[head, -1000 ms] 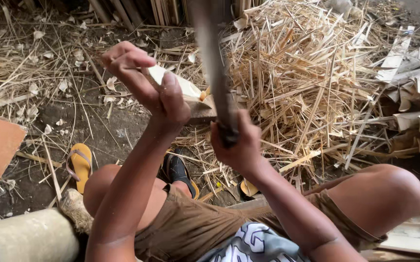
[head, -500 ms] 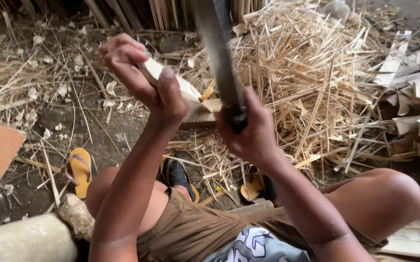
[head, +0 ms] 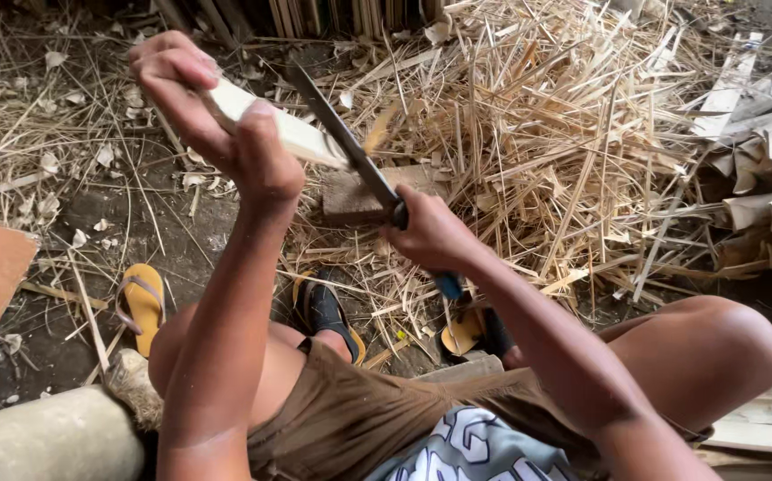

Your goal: The person sits on the ground and uses a knife to shave and shape a piece of light-colored wood. They repeatedly rotate the wood and scrape its surface to remove thin layers, creating wood shavings that accumulate on the floor.

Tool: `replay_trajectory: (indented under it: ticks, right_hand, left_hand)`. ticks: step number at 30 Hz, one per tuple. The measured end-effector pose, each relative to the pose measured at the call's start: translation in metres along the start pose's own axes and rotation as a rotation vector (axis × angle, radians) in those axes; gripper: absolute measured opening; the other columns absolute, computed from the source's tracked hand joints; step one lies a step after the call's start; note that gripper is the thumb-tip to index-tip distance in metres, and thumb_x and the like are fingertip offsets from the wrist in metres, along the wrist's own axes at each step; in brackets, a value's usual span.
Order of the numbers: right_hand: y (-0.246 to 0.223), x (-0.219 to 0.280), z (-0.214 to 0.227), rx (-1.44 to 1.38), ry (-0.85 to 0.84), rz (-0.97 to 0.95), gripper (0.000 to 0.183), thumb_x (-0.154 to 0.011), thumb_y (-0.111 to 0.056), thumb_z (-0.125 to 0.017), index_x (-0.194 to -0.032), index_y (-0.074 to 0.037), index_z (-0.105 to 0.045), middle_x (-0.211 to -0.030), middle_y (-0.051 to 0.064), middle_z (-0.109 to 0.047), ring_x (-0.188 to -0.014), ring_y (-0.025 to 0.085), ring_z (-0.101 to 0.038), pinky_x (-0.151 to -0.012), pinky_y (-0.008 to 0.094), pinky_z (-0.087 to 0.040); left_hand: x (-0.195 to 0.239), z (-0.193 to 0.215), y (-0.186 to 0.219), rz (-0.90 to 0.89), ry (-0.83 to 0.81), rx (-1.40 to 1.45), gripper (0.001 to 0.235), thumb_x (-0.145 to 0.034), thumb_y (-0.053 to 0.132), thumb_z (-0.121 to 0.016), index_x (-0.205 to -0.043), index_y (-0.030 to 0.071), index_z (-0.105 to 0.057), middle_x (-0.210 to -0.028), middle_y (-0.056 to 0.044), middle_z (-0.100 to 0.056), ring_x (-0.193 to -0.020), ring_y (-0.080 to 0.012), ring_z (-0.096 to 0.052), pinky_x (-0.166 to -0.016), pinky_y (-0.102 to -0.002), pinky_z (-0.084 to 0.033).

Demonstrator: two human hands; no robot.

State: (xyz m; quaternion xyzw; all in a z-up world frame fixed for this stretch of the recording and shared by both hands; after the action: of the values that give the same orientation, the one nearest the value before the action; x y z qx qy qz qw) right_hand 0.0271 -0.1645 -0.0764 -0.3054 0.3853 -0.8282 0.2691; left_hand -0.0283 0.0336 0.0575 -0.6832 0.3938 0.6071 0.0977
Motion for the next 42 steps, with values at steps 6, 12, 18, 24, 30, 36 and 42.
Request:
replay_trajectory:
  ticks: [6, 12, 18, 24, 30, 36, 42]
  right_hand:
    - [0.049, -0.063, -0.047, 0.191, 0.339, 0.199, 0.018, -0.098, -0.003, -0.060, -0.113, 0.003, -0.053, -0.085, 0.016, -0.071, -0.050, 0.020, -0.063, -0.038, 0.037, -0.054]
    - [0.134, -0.084, -0.059, 0.092, -0.004, -0.180, 0.037, -0.092, -0.011, -0.068, -0.124, -0.001, -0.051, -0.084, 0.017, -0.070, -0.055, 0.025, -0.064, -0.044, 0.040, -0.058]
    - [0.086, -0.053, -0.061, 0.104, 0.270, 0.253, 0.030, -0.096, -0.010, -0.068, -0.119, 0.002, -0.054, -0.079, 0.018, -0.072, -0.061, 0.023, -0.071, -0.052, 0.036, -0.056]
    - [0.250, -0.132, -0.086, -0.085, 0.053, -0.412, 0.037, -0.094, -0.014, -0.066, -0.126, 0.001, -0.054, -0.077, 0.015, -0.065, -0.059, 0.023, -0.064, -0.047, 0.036, -0.052]
    - [0.226, -0.116, -0.082, 0.121, 0.032, -0.360, 0.024, -0.092, -0.008, -0.060, -0.114, -0.001, -0.054, -0.080, 0.014, -0.067, -0.063, 0.027, -0.068, -0.047, 0.042, -0.057]
    - [0.057, -0.019, -0.062, 0.104, 0.312, 0.278, 0.023, -0.093, -0.015, -0.067, -0.105, -0.001, -0.053, -0.073, 0.018, -0.069, -0.063, 0.035, -0.068, -0.053, 0.046, -0.052]
    - [0.096, -0.050, -0.081, 0.039, 0.234, -0.042, 0.017, -0.098, -0.012, -0.060, -0.106, -0.001, -0.051, -0.069, 0.017, -0.067, -0.052, 0.029, -0.065, -0.041, 0.041, -0.049]
  left_hand:
    - [0.001, -0.006, 0.006, 0.000, 0.050, -0.111, 0.031, -0.079, 0.020, -0.053, -0.104, 0.009, -0.037, -0.105, -0.010, -0.035, -0.096, -0.0217, -0.036, -0.087, -0.041, -0.035]
    - [0.000, 0.027, -0.008, 0.144, -0.005, 0.005, 0.034, -0.078, 0.017, -0.052, -0.108, 0.008, -0.039, -0.103, -0.008, -0.033, -0.093, -0.0184, -0.034, -0.081, -0.036, -0.034]
    - [-0.005, 0.016, -0.017, 0.115, 0.056, -0.041, 0.030, -0.079, 0.016, -0.051, -0.104, 0.008, -0.037, -0.103, -0.008, -0.034, -0.095, -0.0203, -0.035, -0.085, -0.037, -0.035]
    - [-0.010, 0.030, -0.027, 0.198, 0.030, 0.048, 0.026, -0.081, 0.016, -0.051, -0.103, 0.008, -0.038, -0.102, -0.008, -0.036, -0.093, -0.0188, -0.037, -0.080, -0.034, -0.038]
    - [-0.010, 0.033, -0.036, 0.211, 0.077, 0.036, 0.026, -0.083, 0.013, -0.050, -0.107, 0.007, -0.042, -0.105, -0.010, -0.040, -0.094, -0.0204, -0.042, -0.081, -0.034, -0.044]
    - [-0.009, 0.020, -0.022, 0.237, 0.078, 0.178, 0.029, -0.079, 0.008, -0.050, -0.108, 0.005, -0.043, -0.105, -0.011, -0.041, -0.081, -0.0198, -0.043, -0.072, -0.033, -0.044]
    - [-0.006, 0.040, -0.031, 0.294, 0.125, 0.269, 0.025, -0.083, 0.006, -0.050, -0.107, 0.007, -0.042, -0.105, -0.012, -0.044, -0.080, -0.0189, -0.043, -0.069, -0.032, -0.042]
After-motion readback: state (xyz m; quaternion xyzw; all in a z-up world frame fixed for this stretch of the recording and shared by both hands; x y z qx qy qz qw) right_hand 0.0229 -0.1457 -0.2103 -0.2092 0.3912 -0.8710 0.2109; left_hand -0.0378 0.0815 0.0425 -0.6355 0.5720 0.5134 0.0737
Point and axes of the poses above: each hand's wrist, its own x-axis away from the middle knuckle, its own z-axis out of the back of the hand, y = z × x, the point moved 5 cm from there along -x, towards the middle knuckle
